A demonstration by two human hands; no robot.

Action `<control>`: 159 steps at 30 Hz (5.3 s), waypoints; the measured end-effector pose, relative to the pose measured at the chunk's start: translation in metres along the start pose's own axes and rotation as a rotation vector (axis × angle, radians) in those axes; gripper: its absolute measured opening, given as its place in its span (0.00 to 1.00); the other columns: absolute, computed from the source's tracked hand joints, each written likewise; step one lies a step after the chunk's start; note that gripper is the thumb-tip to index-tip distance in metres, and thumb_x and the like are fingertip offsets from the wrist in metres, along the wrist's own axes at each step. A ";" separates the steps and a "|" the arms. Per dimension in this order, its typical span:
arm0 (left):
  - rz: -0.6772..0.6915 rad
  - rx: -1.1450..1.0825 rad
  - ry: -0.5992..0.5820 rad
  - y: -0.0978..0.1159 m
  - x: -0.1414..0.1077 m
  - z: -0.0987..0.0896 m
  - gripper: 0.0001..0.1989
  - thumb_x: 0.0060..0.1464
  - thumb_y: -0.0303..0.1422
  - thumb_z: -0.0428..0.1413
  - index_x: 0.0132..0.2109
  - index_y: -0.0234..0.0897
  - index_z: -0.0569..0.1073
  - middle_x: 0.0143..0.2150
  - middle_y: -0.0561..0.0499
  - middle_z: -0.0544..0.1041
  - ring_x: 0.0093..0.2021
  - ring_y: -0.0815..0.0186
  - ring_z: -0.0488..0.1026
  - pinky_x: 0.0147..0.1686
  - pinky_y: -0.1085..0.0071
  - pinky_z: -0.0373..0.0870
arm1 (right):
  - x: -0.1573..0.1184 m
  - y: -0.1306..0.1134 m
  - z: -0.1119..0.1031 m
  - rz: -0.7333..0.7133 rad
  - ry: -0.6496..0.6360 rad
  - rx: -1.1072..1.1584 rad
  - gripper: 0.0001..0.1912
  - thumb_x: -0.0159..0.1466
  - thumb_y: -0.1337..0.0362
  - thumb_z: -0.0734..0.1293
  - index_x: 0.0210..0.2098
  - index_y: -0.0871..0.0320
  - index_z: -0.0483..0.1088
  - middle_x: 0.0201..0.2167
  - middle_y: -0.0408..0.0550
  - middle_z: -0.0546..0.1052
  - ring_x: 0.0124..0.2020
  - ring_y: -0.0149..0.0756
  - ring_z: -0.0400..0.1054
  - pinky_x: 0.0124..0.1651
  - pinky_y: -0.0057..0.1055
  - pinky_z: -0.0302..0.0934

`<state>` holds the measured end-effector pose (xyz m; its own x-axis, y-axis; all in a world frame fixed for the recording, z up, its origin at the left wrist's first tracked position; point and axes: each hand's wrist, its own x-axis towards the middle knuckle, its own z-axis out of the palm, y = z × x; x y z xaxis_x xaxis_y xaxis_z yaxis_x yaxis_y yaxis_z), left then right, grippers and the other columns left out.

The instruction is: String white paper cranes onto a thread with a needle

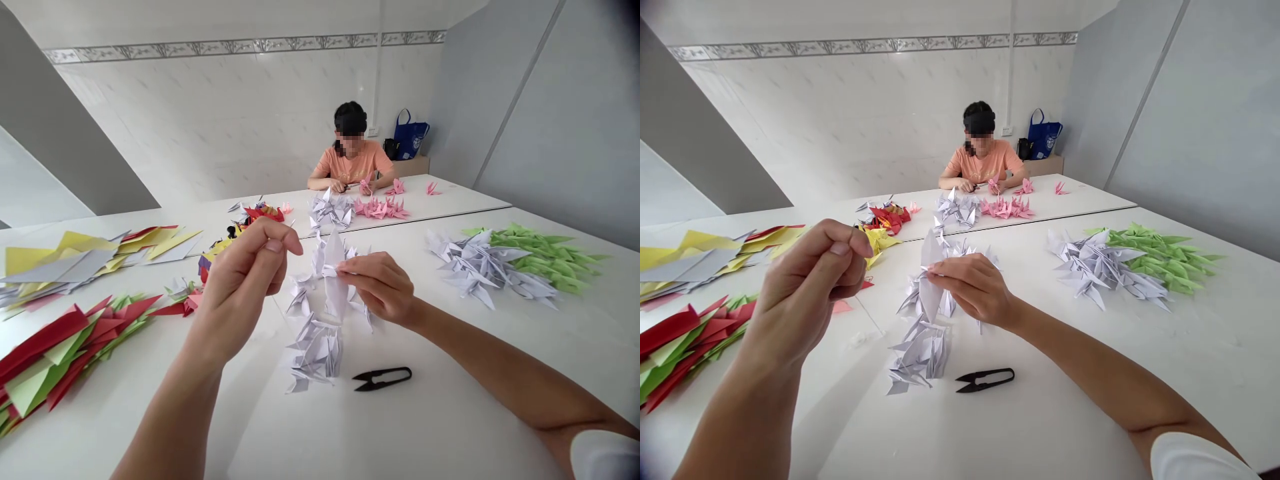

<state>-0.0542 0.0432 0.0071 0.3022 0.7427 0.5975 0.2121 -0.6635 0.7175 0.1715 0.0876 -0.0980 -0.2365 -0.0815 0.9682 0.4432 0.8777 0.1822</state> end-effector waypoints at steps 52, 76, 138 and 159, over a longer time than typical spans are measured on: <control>-0.125 0.458 -0.263 0.011 -0.007 0.035 0.13 0.69 0.31 0.43 0.43 0.42 0.72 0.20 0.60 0.53 0.20 0.70 0.49 0.22 0.71 0.47 | 0.038 -0.031 -0.015 1.149 0.332 0.699 0.09 0.59 0.66 0.77 0.37 0.52 0.75 0.39 0.43 0.77 0.43 0.34 0.72 0.40 0.29 0.67; 0.168 0.576 -0.355 -0.001 -0.005 0.033 0.32 0.70 0.28 0.43 0.75 0.42 0.42 0.21 0.62 0.58 0.18 0.71 0.55 0.24 0.74 0.54 | 0.041 -0.026 -0.024 0.715 0.153 0.451 0.14 0.66 0.71 0.69 0.48 0.50 0.67 0.41 0.44 0.74 0.41 0.33 0.74 0.49 0.37 0.71; -0.112 0.453 -0.618 -0.028 0.003 0.029 0.25 0.69 0.35 0.46 0.70 0.55 0.55 0.52 0.52 0.77 0.51 0.65 0.76 0.49 0.68 0.72 | 0.094 0.018 -0.118 0.953 0.533 0.678 0.13 0.71 0.70 0.60 0.31 0.55 0.69 0.29 0.39 0.76 0.23 0.21 0.69 0.29 0.22 0.65; -0.282 0.993 -0.698 -0.073 0.013 0.020 0.23 0.67 0.32 0.38 0.53 0.46 0.77 0.48 0.47 0.80 0.43 0.57 0.76 0.35 0.65 0.63 | 0.091 0.036 -0.120 0.901 0.507 0.450 0.12 0.65 0.73 0.59 0.29 0.54 0.67 0.21 0.40 0.62 0.24 0.31 0.59 0.33 0.30 0.62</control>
<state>-0.0476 0.0992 -0.0447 0.4967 0.8652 -0.0692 0.8679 -0.4960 0.0273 0.2701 0.0549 0.0176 0.4361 0.5752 0.6921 -0.1017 0.7956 -0.5972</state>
